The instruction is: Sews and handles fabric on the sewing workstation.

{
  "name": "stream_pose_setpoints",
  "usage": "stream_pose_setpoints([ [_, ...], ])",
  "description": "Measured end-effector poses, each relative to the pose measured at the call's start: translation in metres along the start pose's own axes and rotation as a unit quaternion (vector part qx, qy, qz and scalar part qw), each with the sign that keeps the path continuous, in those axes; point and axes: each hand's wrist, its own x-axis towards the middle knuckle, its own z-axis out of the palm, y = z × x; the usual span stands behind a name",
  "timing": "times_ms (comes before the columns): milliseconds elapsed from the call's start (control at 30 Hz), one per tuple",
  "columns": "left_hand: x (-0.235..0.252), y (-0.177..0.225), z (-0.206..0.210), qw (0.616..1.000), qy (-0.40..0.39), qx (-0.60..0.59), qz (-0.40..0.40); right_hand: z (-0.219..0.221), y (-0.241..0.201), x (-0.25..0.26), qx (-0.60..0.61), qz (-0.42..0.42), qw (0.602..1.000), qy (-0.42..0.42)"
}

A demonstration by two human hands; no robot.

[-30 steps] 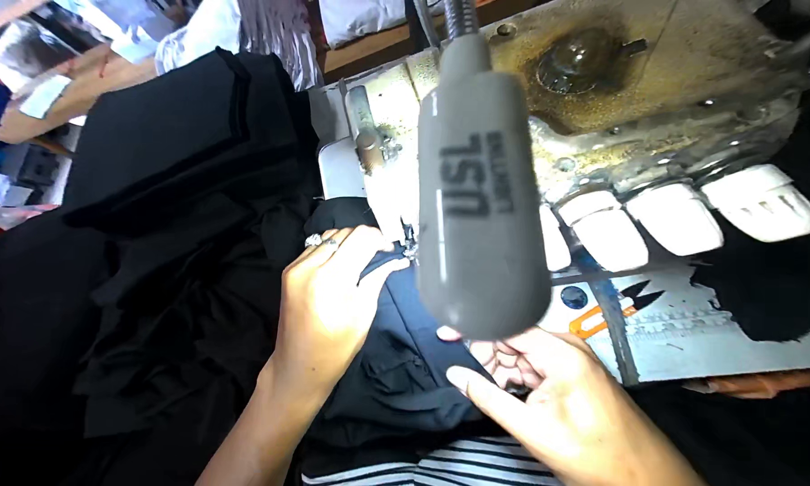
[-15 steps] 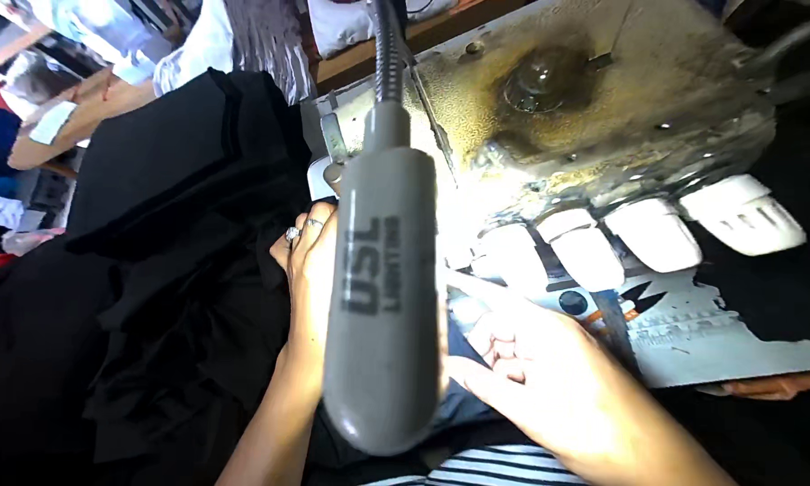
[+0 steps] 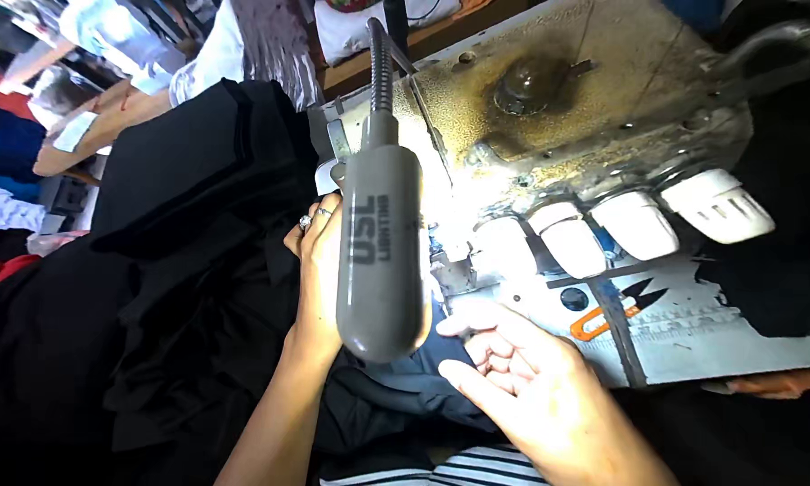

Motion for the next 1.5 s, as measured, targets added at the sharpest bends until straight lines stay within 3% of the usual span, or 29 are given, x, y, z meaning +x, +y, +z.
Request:
stream_pose_setpoints([
  [333, 0.035, -0.004, 0.000, 1.000, -0.003, 0.003, -0.018, 0.009, 0.003, 0.020, -0.032, -0.040, 0.998, 0.025],
  [433, 0.037, -0.011, -0.005, 0.999, -0.020, -0.006, -0.031, 0.009, -0.004, 0.025, -0.021, -0.017, 0.999, 0.033],
  [533, 0.023, -0.009, -0.058, 0.998, -0.063, 0.003, -0.018, 0.010, -0.011, 0.029, 0.004, 0.018, 0.999, 0.027],
  [633, -0.023, -0.016, -0.122, 0.990, -0.138, 0.012, 0.033, 0.009, -0.013, 0.029, 0.008, 0.034, 0.999, 0.025],
  [733, -0.059, -0.038, -0.126, 0.970, -0.237, -0.041, 0.031, 0.010, -0.014, 0.028, -0.010, 0.036, 0.999, 0.031],
  [867, -0.079, -0.048, -0.098, 0.973, -0.093, -0.188, 0.099, -0.009, -0.020, -0.007, -0.125, 0.030, 0.990, 0.062],
  [967, -0.079, -0.023, -0.102, 0.971, -0.045, -0.212, 0.099, -0.023, -0.020, -0.037, -0.282, -0.054, 0.950, 0.122],
  [1033, -0.071, 0.005, -0.102, 0.976, -0.035, -0.193, 0.089, -0.013, -0.021, -0.038, -0.331, -0.161, 0.920, 0.137],
  [1100, -0.062, 0.056, -0.116, 0.976, -0.042, -0.188, 0.099, 0.007, -0.023, -0.021, -0.338, -0.269, 0.890, 0.148],
  [1200, -0.053, 0.119, -0.146, 0.977, -0.020, -0.174, 0.125, 0.033, -0.029, 0.003, -0.299, -0.336, 0.881, 0.146],
  [1367, -0.044, 0.114, -0.160, 0.962, 0.001, -0.237, 0.137, 0.042, -0.080, 0.003, -0.104, -0.479, 0.871, 0.032],
  [1500, -0.082, 0.113, -0.163, 0.955, 0.039, -0.272, 0.112, 0.016, -0.087, -0.024, -0.126, -0.524, 0.842, -0.017],
])
